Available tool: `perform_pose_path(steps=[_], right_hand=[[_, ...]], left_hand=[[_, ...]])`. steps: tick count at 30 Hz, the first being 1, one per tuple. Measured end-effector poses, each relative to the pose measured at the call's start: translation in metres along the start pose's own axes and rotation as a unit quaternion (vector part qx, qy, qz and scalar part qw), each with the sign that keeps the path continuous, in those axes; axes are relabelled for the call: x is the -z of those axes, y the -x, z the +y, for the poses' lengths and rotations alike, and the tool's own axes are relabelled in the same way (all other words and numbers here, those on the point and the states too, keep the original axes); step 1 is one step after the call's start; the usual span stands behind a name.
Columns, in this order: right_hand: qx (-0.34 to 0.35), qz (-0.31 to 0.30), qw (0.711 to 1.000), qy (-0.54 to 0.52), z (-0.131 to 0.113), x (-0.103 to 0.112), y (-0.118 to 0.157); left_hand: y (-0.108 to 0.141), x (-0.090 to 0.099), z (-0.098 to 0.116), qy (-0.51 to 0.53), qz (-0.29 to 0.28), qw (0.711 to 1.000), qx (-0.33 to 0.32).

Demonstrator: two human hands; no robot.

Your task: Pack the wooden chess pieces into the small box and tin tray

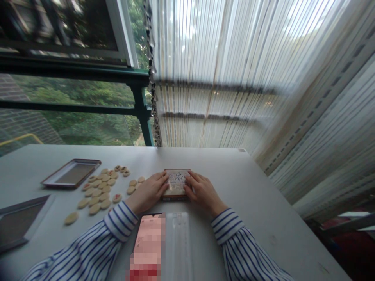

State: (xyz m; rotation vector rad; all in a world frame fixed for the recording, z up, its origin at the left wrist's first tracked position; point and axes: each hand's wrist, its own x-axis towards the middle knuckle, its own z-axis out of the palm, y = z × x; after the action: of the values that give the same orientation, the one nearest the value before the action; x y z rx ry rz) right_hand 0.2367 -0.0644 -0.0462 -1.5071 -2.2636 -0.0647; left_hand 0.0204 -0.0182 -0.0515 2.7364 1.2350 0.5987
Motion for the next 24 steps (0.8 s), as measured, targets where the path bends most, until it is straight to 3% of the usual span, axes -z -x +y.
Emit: perform_pose_path(steps=[12, 20, 24], right_hand=[[0.004, -0.019, 0.999, 0.029, -0.009, -0.002, -0.007], [0.004, -0.004, 1.000, 0.015, -0.008, -0.004, -0.007], [0.012, 0.008, 1.000, 0.003, -0.006, -0.006, -0.006]], left_hand=[[-0.005, 0.006, 0.004, -0.034, -0.006, 0.999, 0.000], [-0.011, -0.004, -0.001, 0.005, -0.059, 0.998, -0.011], [-0.011, -0.003, 0.000, 0.033, -0.049, 0.998, -0.003]])
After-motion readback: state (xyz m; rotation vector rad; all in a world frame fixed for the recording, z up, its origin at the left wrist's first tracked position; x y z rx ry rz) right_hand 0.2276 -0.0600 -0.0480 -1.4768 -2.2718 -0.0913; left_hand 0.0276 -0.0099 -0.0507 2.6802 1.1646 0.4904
